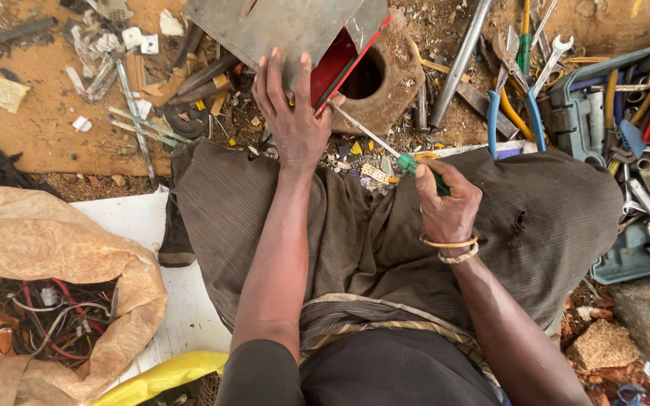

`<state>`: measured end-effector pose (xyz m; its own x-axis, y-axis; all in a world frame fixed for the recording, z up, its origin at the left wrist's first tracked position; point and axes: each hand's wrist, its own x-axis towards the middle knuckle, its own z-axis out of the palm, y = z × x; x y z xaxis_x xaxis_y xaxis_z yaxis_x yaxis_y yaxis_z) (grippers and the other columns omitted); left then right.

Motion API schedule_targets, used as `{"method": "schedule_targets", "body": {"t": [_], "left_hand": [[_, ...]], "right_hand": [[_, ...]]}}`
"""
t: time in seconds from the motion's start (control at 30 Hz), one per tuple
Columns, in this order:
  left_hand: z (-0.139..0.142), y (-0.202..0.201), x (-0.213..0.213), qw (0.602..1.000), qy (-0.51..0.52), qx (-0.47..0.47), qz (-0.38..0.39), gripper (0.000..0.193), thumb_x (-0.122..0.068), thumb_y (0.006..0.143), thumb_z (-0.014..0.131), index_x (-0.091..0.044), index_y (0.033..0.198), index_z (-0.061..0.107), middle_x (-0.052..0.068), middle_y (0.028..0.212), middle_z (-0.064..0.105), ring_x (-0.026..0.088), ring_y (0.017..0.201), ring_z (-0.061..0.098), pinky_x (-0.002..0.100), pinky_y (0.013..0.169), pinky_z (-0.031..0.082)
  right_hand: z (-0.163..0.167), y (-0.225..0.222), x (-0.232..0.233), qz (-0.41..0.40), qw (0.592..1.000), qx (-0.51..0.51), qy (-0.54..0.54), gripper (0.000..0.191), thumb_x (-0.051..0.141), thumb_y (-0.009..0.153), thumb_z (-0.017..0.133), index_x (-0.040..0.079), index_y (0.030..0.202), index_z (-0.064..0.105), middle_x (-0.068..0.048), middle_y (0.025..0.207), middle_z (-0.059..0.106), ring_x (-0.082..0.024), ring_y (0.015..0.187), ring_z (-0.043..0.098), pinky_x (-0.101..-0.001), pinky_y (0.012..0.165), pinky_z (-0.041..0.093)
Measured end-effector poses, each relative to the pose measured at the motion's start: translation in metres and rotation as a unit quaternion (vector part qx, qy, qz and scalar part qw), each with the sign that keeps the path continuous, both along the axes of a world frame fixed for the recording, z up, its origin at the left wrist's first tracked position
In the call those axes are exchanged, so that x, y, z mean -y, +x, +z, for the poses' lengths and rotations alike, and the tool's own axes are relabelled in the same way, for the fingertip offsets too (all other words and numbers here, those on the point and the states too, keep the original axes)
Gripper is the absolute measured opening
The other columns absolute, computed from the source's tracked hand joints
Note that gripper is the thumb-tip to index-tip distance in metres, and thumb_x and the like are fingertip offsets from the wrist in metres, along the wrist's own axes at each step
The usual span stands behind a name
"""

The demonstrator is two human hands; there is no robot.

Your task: The person disassembles a red circular electronic device using a screwdriver and pliers, removing wires and components. They then open a red metal box with a screwdriver and remove its cover.

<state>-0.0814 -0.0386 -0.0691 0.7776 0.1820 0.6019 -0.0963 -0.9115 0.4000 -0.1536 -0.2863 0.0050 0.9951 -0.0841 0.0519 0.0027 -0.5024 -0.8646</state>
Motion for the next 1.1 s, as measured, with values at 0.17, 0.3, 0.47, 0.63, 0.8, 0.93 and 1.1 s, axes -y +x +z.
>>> {"method": "schedule_targets", "body": {"t": [0.17,0.3,0.47,0.63,0.8,0.93,1.1], "left_hand": [[0.000,0.001,0.001,1.000,-0.019,0.018,-0.004,0.100,-0.049,0.089,0.092,-0.029,0.162,0.026,0.015,0.164,0.021,0.039,0.156,0.019,0.065,0.130,0.026],[-0.003,0.004,0.002,1.000,-0.022,0.015,-0.003,0.094,-0.050,0.094,0.088,-0.031,0.163,0.026,0.014,0.165,0.021,0.038,0.158,0.018,0.064,0.131,0.026],[-0.009,0.007,0.002,0.999,-0.027,0.034,-0.005,0.096,-0.051,0.091,0.087,-0.033,0.162,0.026,0.014,0.164,0.020,0.037,0.157,0.016,0.064,0.132,0.024],[-0.011,0.004,0.003,1.000,-0.030,0.008,0.005,0.095,-0.030,0.093,0.089,-0.035,0.164,0.025,0.010,0.168,0.020,0.035,0.161,0.016,0.060,0.133,0.025],[-0.009,0.001,0.004,0.999,-0.047,0.009,-0.009,0.103,-0.021,0.089,0.093,-0.034,0.164,0.025,0.011,0.167,0.020,0.036,0.160,0.015,0.062,0.136,0.024],[-0.007,0.002,0.005,0.998,-0.051,0.009,-0.021,0.099,-0.019,0.085,0.093,-0.033,0.161,0.029,0.014,0.166,0.018,0.039,0.158,0.014,0.064,0.133,0.023],[-0.005,-0.003,0.010,0.999,-0.016,0.040,-0.021,0.055,-0.012,0.096,0.085,-0.032,0.138,0.056,0.011,0.168,0.019,0.036,0.160,0.014,0.063,0.135,0.022]], "right_hand": [[-0.004,-0.002,0.004,0.006,1.000,0.004,0.022,0.025,0.023,0.103,0.075,0.001,0.115,0.076,-0.002,0.082,0.072,-0.005,0.069,0.060,-0.0226,0.059,0.047],[-0.005,-0.002,0.003,-0.012,0.999,-0.034,0.040,0.025,0.023,0.102,0.074,0.002,0.114,0.077,-0.002,0.075,0.069,-0.004,0.061,0.057,-0.0222,0.052,0.043],[0.001,0.000,0.001,-0.008,0.996,-0.055,0.065,0.026,0.024,0.100,0.075,0.002,0.114,0.076,-0.002,0.077,0.070,-0.005,0.059,0.059,-0.0221,0.049,0.044],[0.006,0.006,0.002,0.071,0.964,0.216,-0.141,0.028,0.026,0.102,0.073,0.001,0.113,0.070,-0.012,0.099,0.066,-0.020,0.082,0.064,-0.0300,0.063,0.052],[0.008,0.012,0.007,0.056,0.994,0.016,-0.087,0.039,0.033,0.107,0.068,-0.002,0.124,0.065,-0.006,0.092,0.069,-0.014,0.072,0.069,-0.0253,0.054,0.054],[0.012,0.013,0.008,0.092,0.971,0.177,-0.132,0.035,0.040,0.115,0.062,0.006,0.112,0.067,-0.013,0.092,0.066,-0.023,0.078,0.067,-0.0326,0.063,0.056],[0.011,0.014,0.010,0.083,0.992,0.063,-0.074,0.046,0.043,0.112,0.052,0.001,0.127,0.061,-0.002,0.081,0.066,-0.011,0.064,0.066,-0.0273,0.051,0.054]]}}
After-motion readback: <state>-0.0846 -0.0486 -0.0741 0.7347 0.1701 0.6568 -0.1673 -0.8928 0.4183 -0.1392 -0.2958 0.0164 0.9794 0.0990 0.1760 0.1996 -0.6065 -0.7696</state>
